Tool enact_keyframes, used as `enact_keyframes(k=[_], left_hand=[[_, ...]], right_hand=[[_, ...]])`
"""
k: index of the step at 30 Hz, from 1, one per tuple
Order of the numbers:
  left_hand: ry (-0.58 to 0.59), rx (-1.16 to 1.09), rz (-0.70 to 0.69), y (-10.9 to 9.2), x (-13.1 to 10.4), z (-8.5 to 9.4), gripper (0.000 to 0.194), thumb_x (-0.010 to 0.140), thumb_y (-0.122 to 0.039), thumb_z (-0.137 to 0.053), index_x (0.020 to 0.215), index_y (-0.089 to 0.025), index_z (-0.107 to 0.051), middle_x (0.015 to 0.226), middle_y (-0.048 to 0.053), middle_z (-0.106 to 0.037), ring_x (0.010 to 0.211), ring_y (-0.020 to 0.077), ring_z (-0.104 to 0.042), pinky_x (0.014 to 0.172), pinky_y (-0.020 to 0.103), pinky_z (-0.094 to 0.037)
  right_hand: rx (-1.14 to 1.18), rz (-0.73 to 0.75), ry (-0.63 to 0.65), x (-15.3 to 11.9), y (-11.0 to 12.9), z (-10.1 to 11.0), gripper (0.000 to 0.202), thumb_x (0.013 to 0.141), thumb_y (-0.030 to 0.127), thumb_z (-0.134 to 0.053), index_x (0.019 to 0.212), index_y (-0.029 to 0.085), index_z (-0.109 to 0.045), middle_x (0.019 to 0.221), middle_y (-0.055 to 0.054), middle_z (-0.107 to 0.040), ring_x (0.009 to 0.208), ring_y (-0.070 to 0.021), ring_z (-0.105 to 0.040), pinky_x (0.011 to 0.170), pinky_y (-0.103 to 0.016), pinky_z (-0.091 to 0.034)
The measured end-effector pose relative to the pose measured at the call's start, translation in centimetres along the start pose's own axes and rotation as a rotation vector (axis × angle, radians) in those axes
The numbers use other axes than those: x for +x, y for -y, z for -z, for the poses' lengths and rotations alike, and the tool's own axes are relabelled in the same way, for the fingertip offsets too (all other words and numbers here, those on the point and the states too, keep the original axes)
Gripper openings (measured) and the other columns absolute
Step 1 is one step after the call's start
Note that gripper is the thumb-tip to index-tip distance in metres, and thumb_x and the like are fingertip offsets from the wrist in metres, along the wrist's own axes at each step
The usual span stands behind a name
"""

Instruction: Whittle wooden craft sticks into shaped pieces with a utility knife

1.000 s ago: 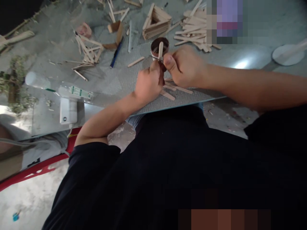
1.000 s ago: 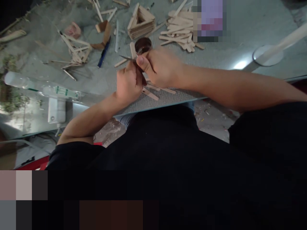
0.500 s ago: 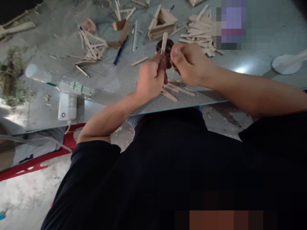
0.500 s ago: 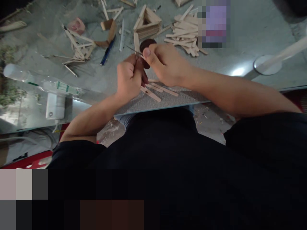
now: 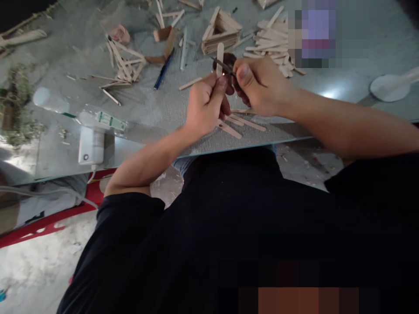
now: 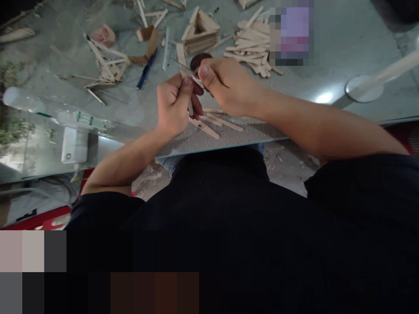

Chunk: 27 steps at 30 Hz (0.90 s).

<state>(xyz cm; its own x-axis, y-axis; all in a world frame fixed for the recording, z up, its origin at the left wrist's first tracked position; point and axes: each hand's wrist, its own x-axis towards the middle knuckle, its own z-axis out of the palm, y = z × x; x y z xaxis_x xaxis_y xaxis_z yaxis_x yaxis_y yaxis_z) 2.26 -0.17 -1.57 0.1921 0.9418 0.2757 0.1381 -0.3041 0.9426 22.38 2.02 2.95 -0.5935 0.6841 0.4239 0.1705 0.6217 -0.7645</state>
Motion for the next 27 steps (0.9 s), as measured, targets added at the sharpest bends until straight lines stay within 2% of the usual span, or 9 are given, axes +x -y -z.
enact_keyframes(k=[3,7,11,17,23,27], left_hand=[[0.017,-0.016,-0.009,-0.1,-0.1,0.0,0.061,0.101,-0.091,-0.043,0.094,-0.035,-0.067,0.062,0.002,-0.073,0.066,0.0266,-0.073,0.067,0.047,-0.064],[-0.006,0.000,-0.032,-1.0,-0.3,0.0,0.062,0.103,-0.089,-0.042,0.090,-0.033,-0.064,0.059,0.001,-0.070,0.051,0.0215,-0.062,0.054,0.042,-0.054],[-0.006,-0.039,-0.072,-0.7,0.0,0.0,0.063,0.101,-0.090,-0.044,0.086,-0.033,-0.064,0.055,0.000,-0.068,0.043,0.0184,-0.052,0.047,0.040,-0.043],[0.017,-0.047,-0.073,-0.2,0.1,0.0,0.064,0.102,-0.090,-0.043,0.086,-0.031,-0.062,0.052,-0.002,-0.066,0.043,0.0156,-0.048,0.048,0.037,-0.043],[0.011,-0.029,-0.099,-0.5,0.0,0.0,0.069,0.101,-0.093,-0.041,0.085,-0.030,-0.064,0.049,-0.003,-0.063,0.036,0.0137,-0.044,0.041,0.036,-0.031],[0.030,-0.001,-0.101,-0.1,0.1,0.2,0.071,0.102,-0.093,-0.038,0.087,-0.029,-0.064,0.048,-0.004,-0.062,0.037,0.0128,-0.041,0.047,0.037,-0.035]], right_hand=[[-0.036,0.008,0.010,0.0,0.0,0.0,0.067,0.114,0.079,-0.034,0.089,0.023,-0.060,0.069,-0.002,-0.050,0.064,-0.0198,-0.044,0.061,-0.034,-0.032],[-0.061,0.033,0.045,0.1,0.1,0.1,0.068,0.115,0.079,-0.030,0.088,0.023,-0.059,0.069,-0.001,-0.050,0.066,-0.0200,-0.043,0.063,-0.034,-0.031],[-0.087,0.072,0.038,0.1,0.2,0.1,0.070,0.115,0.079,-0.028,0.085,0.022,-0.055,0.071,-0.002,-0.052,0.070,-0.0196,-0.046,0.066,-0.033,-0.033],[-0.125,0.021,0.061,0.1,0.3,0.3,0.072,0.112,0.083,-0.028,0.086,0.023,-0.057,0.069,-0.001,-0.052,0.072,-0.0206,-0.047,0.068,-0.033,-0.034],[-0.160,-0.004,0.071,0.1,0.3,0.3,0.074,0.113,0.084,-0.025,0.089,0.022,-0.059,0.072,-0.003,-0.054,0.073,-0.0215,-0.049,0.071,-0.033,-0.037],[-0.172,0.002,0.071,0.1,0.4,0.3,0.071,0.114,0.081,-0.030,0.091,0.021,-0.062,0.076,-0.003,-0.056,0.072,-0.0208,-0.048,0.072,-0.033,-0.036]])
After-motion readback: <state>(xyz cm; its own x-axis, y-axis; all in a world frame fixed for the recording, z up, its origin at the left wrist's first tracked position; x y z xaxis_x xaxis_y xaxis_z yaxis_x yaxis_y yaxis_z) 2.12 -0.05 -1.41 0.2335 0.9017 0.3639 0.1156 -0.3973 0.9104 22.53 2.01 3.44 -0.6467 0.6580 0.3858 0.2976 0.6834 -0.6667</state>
